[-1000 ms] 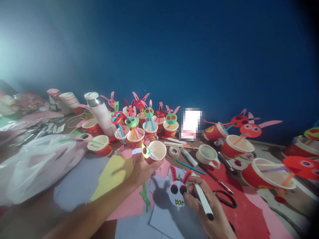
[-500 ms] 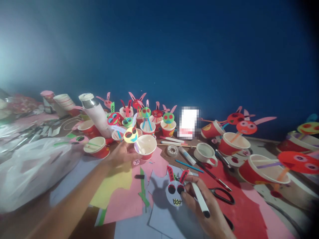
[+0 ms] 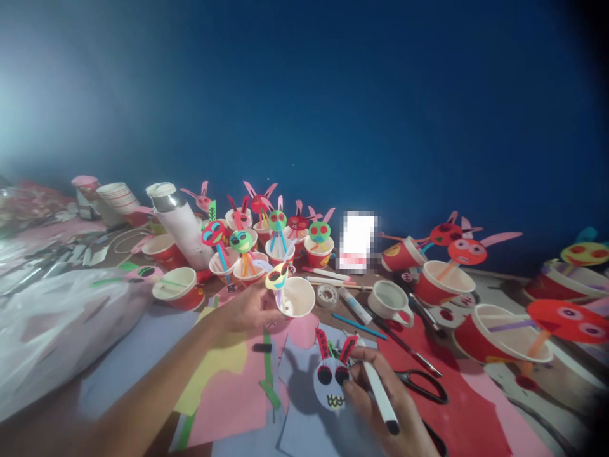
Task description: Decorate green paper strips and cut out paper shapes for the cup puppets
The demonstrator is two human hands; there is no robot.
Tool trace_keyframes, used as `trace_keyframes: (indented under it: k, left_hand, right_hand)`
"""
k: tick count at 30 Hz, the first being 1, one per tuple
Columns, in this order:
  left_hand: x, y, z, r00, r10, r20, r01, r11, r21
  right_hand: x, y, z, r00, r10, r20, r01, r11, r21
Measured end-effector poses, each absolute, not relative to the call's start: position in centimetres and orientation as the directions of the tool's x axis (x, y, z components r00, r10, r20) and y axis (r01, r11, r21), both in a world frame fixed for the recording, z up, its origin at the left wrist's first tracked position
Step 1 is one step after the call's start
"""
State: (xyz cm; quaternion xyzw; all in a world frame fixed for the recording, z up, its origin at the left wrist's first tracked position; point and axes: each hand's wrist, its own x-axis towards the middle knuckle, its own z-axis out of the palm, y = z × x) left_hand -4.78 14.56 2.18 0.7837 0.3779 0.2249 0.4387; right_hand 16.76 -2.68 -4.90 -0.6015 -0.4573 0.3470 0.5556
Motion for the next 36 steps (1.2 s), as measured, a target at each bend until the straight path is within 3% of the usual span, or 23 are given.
trace_keyframes:
  k: [9, 19, 25, 36]
  left_hand:
    - [-4.5, 14.9, 0.0, 0.596, 0.803, -0.009, 0.209, -0.145, 0.967]
    - [-4.9, 15.0, -1.5, 0.529, 0.848, 0.022, 0.183, -0.139, 0.973]
    - [-4.3, 13.8, -2.0, 0.499, 0.864, 0.058, 0.114, -0.132, 0.985]
    - [-2.9, 12.9, -2.3, 0.223, 0.972, 0.076, 0.284, -0.140, 0.948]
  right_hand:
    - [16.9, -2.8, -4.5, 0.326, 0.940, 0.100, 0.161, 0.049, -0.986]
    - [17.1, -2.8, -5.3, 0.311, 0.949, 0.049, 0.144, 0.004, -0.990]
    - [18.3, -2.7, -6.2, 0.162, 0.982, 0.098, 0.230, 0.060, -0.971]
    - [18.2, -3.0, -5.5, 0.140, 0.989, 0.054, 0.245, 0.019, -0.969]
